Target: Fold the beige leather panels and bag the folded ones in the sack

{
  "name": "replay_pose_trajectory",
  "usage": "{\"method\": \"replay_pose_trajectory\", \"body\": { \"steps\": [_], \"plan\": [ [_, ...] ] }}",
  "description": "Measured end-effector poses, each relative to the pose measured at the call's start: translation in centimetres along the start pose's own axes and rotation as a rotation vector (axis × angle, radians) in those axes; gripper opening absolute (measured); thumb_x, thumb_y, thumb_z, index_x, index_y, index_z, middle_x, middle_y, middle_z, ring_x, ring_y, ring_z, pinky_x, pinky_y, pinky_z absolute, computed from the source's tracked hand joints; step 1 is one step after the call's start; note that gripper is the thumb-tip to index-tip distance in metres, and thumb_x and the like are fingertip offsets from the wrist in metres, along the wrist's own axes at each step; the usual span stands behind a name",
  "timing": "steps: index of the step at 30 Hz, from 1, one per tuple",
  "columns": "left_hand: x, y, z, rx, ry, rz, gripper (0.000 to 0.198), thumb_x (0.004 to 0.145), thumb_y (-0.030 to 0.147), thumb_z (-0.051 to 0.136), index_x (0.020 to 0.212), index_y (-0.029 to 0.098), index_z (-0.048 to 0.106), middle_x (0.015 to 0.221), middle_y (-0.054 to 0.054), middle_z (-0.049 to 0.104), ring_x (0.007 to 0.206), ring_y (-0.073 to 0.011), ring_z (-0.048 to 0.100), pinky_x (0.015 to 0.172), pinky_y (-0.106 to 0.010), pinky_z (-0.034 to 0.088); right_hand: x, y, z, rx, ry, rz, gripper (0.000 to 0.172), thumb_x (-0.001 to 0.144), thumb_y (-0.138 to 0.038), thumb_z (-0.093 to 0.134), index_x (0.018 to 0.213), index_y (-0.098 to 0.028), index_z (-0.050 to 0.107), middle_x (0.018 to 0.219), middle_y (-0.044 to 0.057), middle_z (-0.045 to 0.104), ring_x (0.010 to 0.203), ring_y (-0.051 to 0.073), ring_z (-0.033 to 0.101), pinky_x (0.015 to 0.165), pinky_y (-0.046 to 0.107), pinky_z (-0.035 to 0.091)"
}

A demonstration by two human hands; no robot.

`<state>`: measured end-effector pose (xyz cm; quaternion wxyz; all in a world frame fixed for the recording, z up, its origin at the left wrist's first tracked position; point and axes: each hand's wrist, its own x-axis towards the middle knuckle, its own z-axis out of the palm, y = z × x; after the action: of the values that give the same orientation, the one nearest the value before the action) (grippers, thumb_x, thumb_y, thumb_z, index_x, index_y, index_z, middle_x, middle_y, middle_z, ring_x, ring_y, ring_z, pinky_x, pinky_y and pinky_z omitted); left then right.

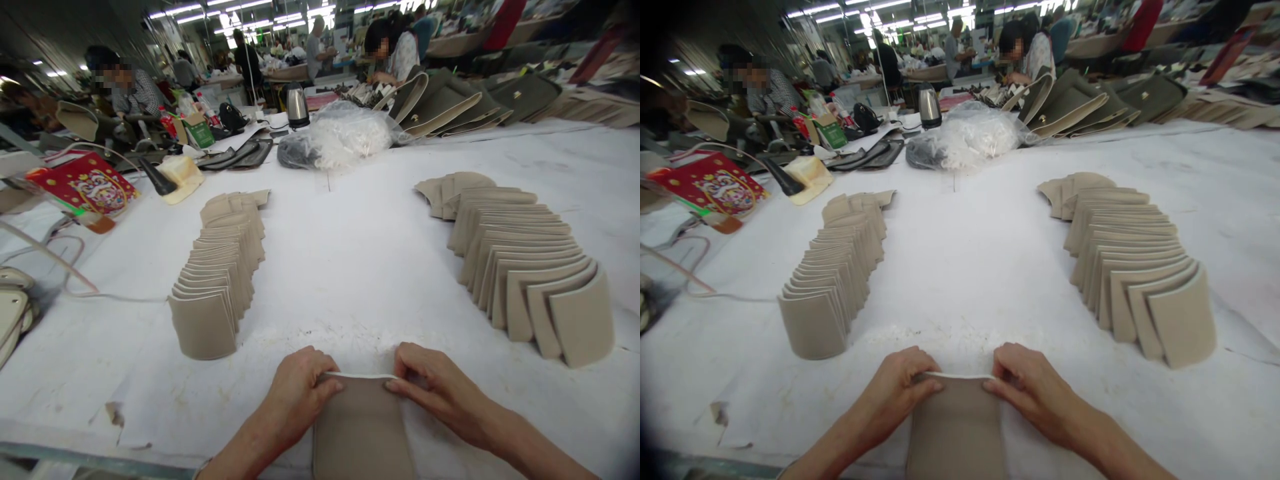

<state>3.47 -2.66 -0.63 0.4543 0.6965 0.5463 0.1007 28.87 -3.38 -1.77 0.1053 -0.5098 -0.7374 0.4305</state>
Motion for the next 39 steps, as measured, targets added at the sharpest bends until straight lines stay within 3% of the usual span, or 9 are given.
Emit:
{"method": "replay_pose_trajectory", "body": {
  "steps": [6, 10, 14, 17, 20, 28, 33, 35, 39],
  "plan": [
    [-0.7, -0.3, -0.6, -0.252, 0.028, -0.063, 0.008, 0.071, 0.018, 0.065, 0.075, 0.021, 0.072, 0.076, 0.002, 0.067, 0.078, -0.0135, 0.057, 0.071, -0.025, 0.035, 1.2, -2.4, 0.6, -0.137, -0.033, -0.118, 0.025, 0.092, -0.042, 0.056, 0.108, -0.023, 0.055, 0.106, 0.004, 0.056, 0.097, 0.021, 0.048, 0.085, 0.036, 0.035],
    [-0.8, -0.7, -0.5, -0.407, 0.015, -0.055, 0.012, 0.074, 0.019, 0.060, 0.081, 0.019, 0.070, 0.069, 0.003, 0.061, 0.068, -0.0110, 0.051, 0.064, -0.024, 0.034, 2.7, -4.3, 1.9, -0.309, -0.082, -0.218, 0.007, 0.093, -0.023, 0.054, 0.098, -0.021, 0.059, 0.097, 0.002, 0.060, 0.093, 0.022, 0.050, 0.085, 0.041, 0.029],
    [-1.0, -1.3, -0.3, -0.496, 0.016, -0.074, 0.013, 0.076, 0.021, 0.059, 0.083, 0.016, 0.068, 0.064, 0.003, 0.057, 0.064, -0.0110, 0.052, 0.060, -0.023, 0.037, 3.5, -4.7, 2.9, -0.379, -0.080, -0.249, 0.010, 0.095, -0.019, 0.049, 0.092, -0.020, 0.059, 0.091, 0.002, 0.062, 0.087, 0.022, 0.052, 0.083, 0.041, 0.027],
    [-1.0, -1.4, -0.3, -0.472, 0.042, -0.056, 0.016, 0.076, 0.020, 0.059, 0.088, 0.017, 0.070, 0.067, 0.002, 0.061, 0.062, -0.0112, 0.054, 0.061, -0.022, 0.039, 3.7, -5.1, 3.0, -0.389, -0.069, -0.249, 0.009, 0.092, -0.020, 0.055, 0.100, -0.021, 0.059, 0.093, 0.002, 0.063, 0.087, 0.021, 0.054, 0.088, 0.042, 0.024],
    [-1.0, -1.3, -0.2, -0.398, 0.071, 0.017, 0.014, 0.079, 0.019, 0.059, 0.086, 0.018, 0.071, 0.070, 0.001, 0.064, 0.065, -0.0108, 0.056, 0.063, -0.022, 0.040, 3.9, -5.5, 3.1, -0.427, -0.057, -0.261, 0.006, 0.093, -0.020, 0.054, 0.094, -0.019, 0.060, 0.084, 0.001, 0.064, 0.076, 0.019, 0.055, 0.088, 0.042, 0.023],
    [-0.8, -1.4, 0.0, -0.330, 0.162, 0.100, 0.013, 0.079, 0.022, 0.062, 0.069, 0.017, 0.068, 0.063, 0.002, 0.060, 0.064, -0.0095, 0.051, 0.063, -0.021, 0.035, 4.2, -5.4, 3.4, -0.429, -0.067, -0.320, 0.032, 0.100, -0.019, 0.033, 0.077, -0.017, 0.056, 0.066, 0.001, 0.056, 0.062, 0.015, 0.046, 0.087, 0.039, 0.025],
    [-0.4, -1.1, -0.4, -0.487, 0.088, 0.001, 0.010, 0.077, 0.023, 0.063, 0.076, 0.016, 0.070, 0.062, 0.003, 0.057, 0.062, -0.0091, 0.048, 0.060, -0.021, 0.034, 4.3, -5.2, 3.2, -0.440, -0.061, -0.328, 0.034, 0.100, -0.018, 0.030, 0.080, -0.018, 0.057, 0.073, 0.002, 0.060, 0.068, 0.016, 0.051, 0.086, 0.039, 0.026],
    [-0.2, -1.3, -0.4, -0.500, 0.029, -0.007, 0.019, 0.080, 0.031, 0.059, 0.082, 0.015, 0.068, 0.061, 0.002, 0.056, 0.060, -0.0100, 0.048, 0.058, -0.021, 0.035, 4.5, -5.7, 3.2, -0.503, -0.056, -0.303, 0.029, 0.098, -0.017, 0.034, 0.083, -0.018, 0.059, 0.077, 0.002, 0.063, 0.071, 0.017, 0.054, 0.086, 0.040, 0.027],
    [0.3, -2.1, 0.2, -0.226, -0.025, 0.045, 0.038, 0.086, 0.048, 0.045, 0.076, 0.017, 0.064, 0.061, 0.001, 0.058, 0.059, -0.0115, 0.052, 0.057, -0.021, 0.039, 5.5, -6.9, 3.4, -0.721, -0.251, -0.201, 0.017, 0.093, -0.030, 0.052, 0.084, -0.019, 0.060, 0.082, 0.004, 0.068, 0.072, 0.020, 0.058, 0.083, 0.041, 0.032]
  ]
}}
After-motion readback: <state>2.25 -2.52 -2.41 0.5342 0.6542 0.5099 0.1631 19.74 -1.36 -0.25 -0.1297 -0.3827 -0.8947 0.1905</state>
